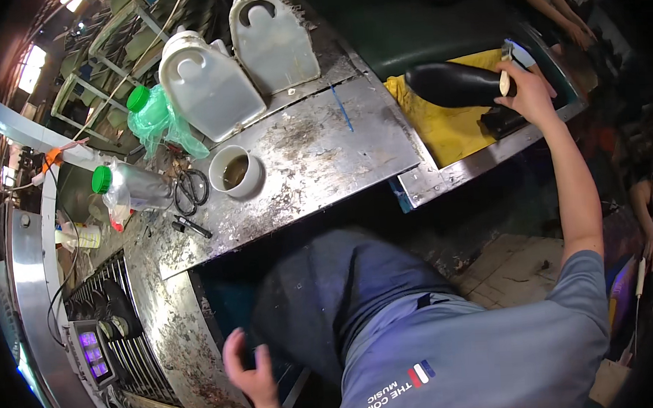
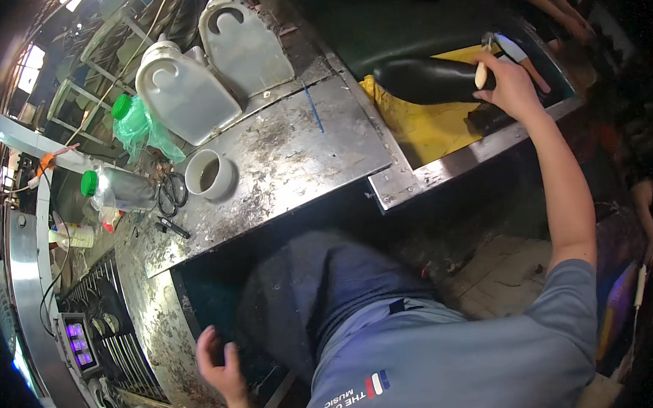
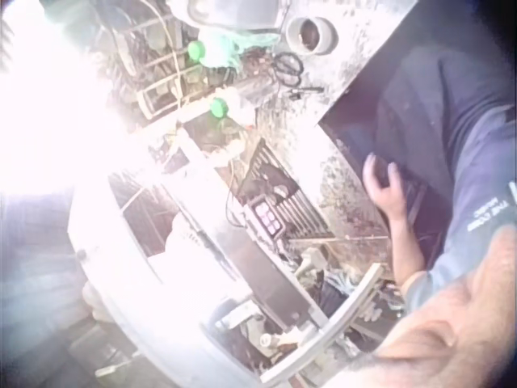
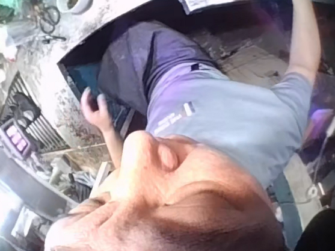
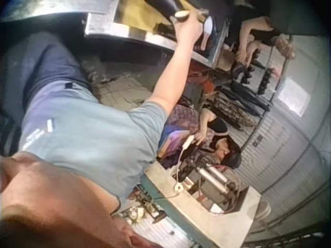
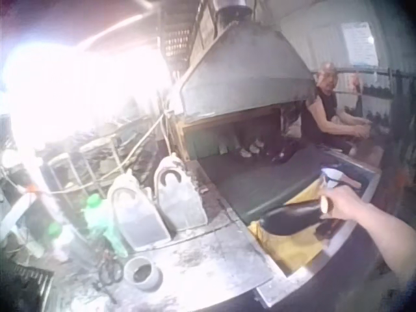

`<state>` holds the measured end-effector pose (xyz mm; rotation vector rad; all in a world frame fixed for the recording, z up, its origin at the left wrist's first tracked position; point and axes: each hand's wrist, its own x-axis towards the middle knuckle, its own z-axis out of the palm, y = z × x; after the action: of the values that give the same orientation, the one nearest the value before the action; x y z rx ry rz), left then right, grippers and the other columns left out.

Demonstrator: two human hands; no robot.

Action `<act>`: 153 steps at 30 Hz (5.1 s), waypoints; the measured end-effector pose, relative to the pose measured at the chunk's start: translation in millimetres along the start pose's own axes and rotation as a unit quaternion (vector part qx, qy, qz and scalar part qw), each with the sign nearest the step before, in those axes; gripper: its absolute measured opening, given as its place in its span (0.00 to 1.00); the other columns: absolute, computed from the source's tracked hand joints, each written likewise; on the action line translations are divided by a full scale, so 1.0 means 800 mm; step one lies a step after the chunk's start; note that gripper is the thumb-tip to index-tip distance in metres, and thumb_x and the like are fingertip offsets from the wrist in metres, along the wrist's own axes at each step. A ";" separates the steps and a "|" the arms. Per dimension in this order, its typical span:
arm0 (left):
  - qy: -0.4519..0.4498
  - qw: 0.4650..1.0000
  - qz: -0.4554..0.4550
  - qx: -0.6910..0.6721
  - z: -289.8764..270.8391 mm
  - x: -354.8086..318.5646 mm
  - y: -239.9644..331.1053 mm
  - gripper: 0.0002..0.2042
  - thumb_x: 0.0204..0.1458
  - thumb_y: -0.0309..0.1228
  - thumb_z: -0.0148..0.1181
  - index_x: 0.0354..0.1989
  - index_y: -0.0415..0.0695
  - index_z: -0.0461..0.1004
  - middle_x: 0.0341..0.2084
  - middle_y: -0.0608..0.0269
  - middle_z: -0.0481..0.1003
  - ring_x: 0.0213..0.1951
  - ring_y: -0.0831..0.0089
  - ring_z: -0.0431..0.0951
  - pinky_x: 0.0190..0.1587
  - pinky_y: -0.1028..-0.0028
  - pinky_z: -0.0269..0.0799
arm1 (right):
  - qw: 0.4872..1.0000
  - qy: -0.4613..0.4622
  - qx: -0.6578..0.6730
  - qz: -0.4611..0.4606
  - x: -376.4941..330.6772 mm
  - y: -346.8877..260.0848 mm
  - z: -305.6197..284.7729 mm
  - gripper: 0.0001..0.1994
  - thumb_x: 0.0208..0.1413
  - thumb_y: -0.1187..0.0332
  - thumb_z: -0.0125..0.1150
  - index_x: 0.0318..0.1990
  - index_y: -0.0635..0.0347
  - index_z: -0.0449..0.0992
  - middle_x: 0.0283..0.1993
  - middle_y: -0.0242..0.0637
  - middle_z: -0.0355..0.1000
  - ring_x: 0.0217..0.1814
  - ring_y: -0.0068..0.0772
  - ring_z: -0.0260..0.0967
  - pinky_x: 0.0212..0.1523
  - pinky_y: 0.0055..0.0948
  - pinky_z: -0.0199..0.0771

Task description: The person paints the sole and edges of a black shoe with a purple substance using a small brush. They repeatedly dip the brush into a small container of the substance and apply it to the shoe, focusing on the sole and the seam where the sole meets the upper. The person handles the shoe with their left hand while painting with their right.

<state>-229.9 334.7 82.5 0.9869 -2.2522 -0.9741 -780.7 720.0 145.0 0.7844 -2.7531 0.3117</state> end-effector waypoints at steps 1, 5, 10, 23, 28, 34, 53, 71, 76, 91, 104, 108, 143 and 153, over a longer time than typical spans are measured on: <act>-0.039 0.996 -0.023 -0.077 0.028 -0.003 0.015 0.22 0.51 0.22 0.65 0.57 0.35 0.73 0.57 0.54 0.75 0.58 0.67 0.75 0.60 0.68 0.70 | 0.999 0.038 0.016 -0.017 -0.004 -0.026 -0.021 0.33 0.39 0.74 0.80 0.56 0.51 0.73 0.46 0.44 0.80 0.51 0.52 0.78 0.51 0.40 0.77; -0.209 0.881 -0.105 -0.411 0.137 0.008 0.081 0.40 0.48 0.26 0.73 0.70 0.35 0.59 0.64 0.47 0.69 0.65 0.57 0.70 0.66 0.59 0.67 | 0.949 0.118 0.200 -0.211 -0.012 -0.099 -0.042 0.31 0.40 0.71 0.81 0.55 0.52 0.74 0.51 0.42 0.79 0.52 0.48 0.79 0.52 0.36 0.78; -0.210 0.754 -0.063 -0.620 0.163 0.021 0.158 0.50 0.47 0.38 0.76 0.75 0.42 0.49 0.73 0.50 0.56 0.75 0.54 0.54 0.72 0.50 0.56 | 0.851 0.166 0.326 -0.376 -0.066 -0.283 -0.010 0.21 0.43 0.74 0.69 0.48 0.53 0.76 0.49 0.38 0.81 0.47 0.38 0.81 0.48 0.35 0.80; 0.117 0.744 -0.171 -0.636 0.069 0.007 0.048 0.24 0.60 0.37 0.62 0.62 0.38 0.71 0.55 0.54 0.77 0.57 0.59 0.78 0.63 0.57 0.72 | 0.678 0.093 0.433 -0.586 -0.157 -0.465 0.064 0.11 0.58 0.66 0.60 0.48 0.50 0.72 0.47 0.37 0.80 0.54 0.38 0.78 0.55 0.37 0.80; 0.113 0.803 -0.119 -0.573 0.040 -0.053 -0.021 0.34 0.50 0.34 0.71 0.66 0.39 0.66 0.58 0.52 0.74 0.59 0.54 0.76 0.66 0.53 0.69 | 0.795 0.000 0.451 -0.406 -0.054 -0.444 0.038 0.18 0.50 0.60 0.76 0.48 0.55 0.82 0.29 0.41 0.79 0.29 0.42 0.79 0.29 0.35 0.77; 0.047 0.706 -0.173 -0.685 0.043 -0.112 -0.052 0.43 0.45 0.52 0.77 0.68 0.45 0.66 0.60 0.56 0.73 0.63 0.54 0.73 0.69 0.48 0.64 | 0.874 -0.016 0.346 -0.342 0.074 -0.478 0.074 0.11 0.55 0.54 0.69 0.37 0.50 0.85 0.38 0.40 0.82 0.39 0.44 0.81 0.40 0.40 0.80; 0.082 0.983 0.144 -0.079 -0.030 -0.053 0.018 0.26 0.51 0.28 0.67 0.60 0.37 0.69 0.49 0.45 0.78 0.50 0.47 0.80 0.55 0.52 0.76 | 0.902 -0.056 0.214 -0.370 0.108 -0.513 0.142 0.12 0.53 0.55 0.69 0.40 0.48 0.86 0.37 0.38 0.82 0.40 0.44 0.81 0.42 0.38 0.80; -0.047 0.836 0.345 0.425 -0.109 -0.009 0.064 0.14 0.66 0.25 0.51 0.58 0.39 0.65 0.49 0.41 0.79 0.49 0.45 0.81 0.50 0.53 0.81 | 0.610 -0.311 0.657 -0.316 -0.045 -0.494 0.104 0.13 0.51 0.71 0.73 0.45 0.63 0.84 0.43 0.41 0.83 0.45 0.32 0.80 0.49 0.29 0.79; -0.060 0.833 0.352 0.423 -0.109 -0.009 0.068 0.14 0.66 0.25 0.50 0.60 0.40 0.64 0.50 0.41 0.78 0.50 0.45 0.81 0.50 0.52 0.80 | 0.501 -0.410 0.705 -0.290 -0.089 -0.515 0.087 0.11 0.55 0.70 0.72 0.43 0.65 0.84 0.39 0.37 0.83 0.41 0.21 0.79 0.45 0.23 0.78; -0.052 0.827 0.354 0.433 -0.109 -0.010 0.073 0.14 0.67 0.26 0.49 0.60 0.42 0.64 0.49 0.42 0.79 0.50 0.45 0.81 0.50 0.53 0.80 | 0.459 -0.416 0.739 -0.266 -0.104 -0.547 0.083 0.08 0.54 0.72 0.72 0.40 0.67 0.85 0.33 0.40 0.83 0.33 0.24 0.80 0.34 0.23 0.78; -0.015 0.838 0.277 0.470 -0.104 0.003 0.057 0.13 0.62 0.21 0.56 0.54 0.33 0.70 0.49 0.37 0.79 0.50 0.44 0.81 0.51 0.54 0.80 | 0.438 -0.363 0.733 -0.372 -0.094 -0.522 0.050 0.07 0.49 0.77 0.71 0.37 0.67 0.84 0.31 0.43 0.82 0.30 0.35 0.81 0.32 0.27 0.81; -0.015 0.853 0.243 0.462 -0.104 0.004 0.050 0.17 0.62 0.28 0.57 0.55 0.29 0.70 0.50 0.36 0.78 0.50 0.42 0.81 0.51 0.52 0.79 | 0.443 -0.352 0.729 -0.387 -0.094 -0.517 0.044 0.07 0.48 0.77 0.72 0.36 0.65 0.84 0.31 0.42 0.82 0.30 0.36 0.82 0.32 0.27 0.82; -0.196 0.969 -0.146 0.025 -0.082 0.005 0.085 0.27 0.39 0.36 0.81 0.49 0.44 0.80 0.43 0.56 0.83 0.45 0.59 0.85 0.49 0.65 0.79 | 0.477 -0.159 0.723 -0.474 -0.064 -0.539 0.010 0.09 0.47 0.75 0.72 0.37 0.66 0.85 0.30 0.41 0.80 0.28 0.33 0.79 0.28 0.27 0.81; -0.288 0.874 -0.279 -0.275 -0.092 0.020 0.090 0.34 0.40 0.27 0.80 0.59 0.36 0.72 0.50 0.59 0.79 0.53 0.70 0.78 0.61 0.66 0.71 | 0.485 -0.147 0.711 -0.488 -0.063 -0.563 0.029 0.07 0.45 0.75 0.71 0.34 0.63 0.84 0.29 0.38 0.80 0.28 0.33 0.79 0.28 0.28 0.80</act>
<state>-220.9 326.8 186.1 1.1982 -1.8897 -2.2698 -500.7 364.0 167.6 2.5709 -0.9930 2.2797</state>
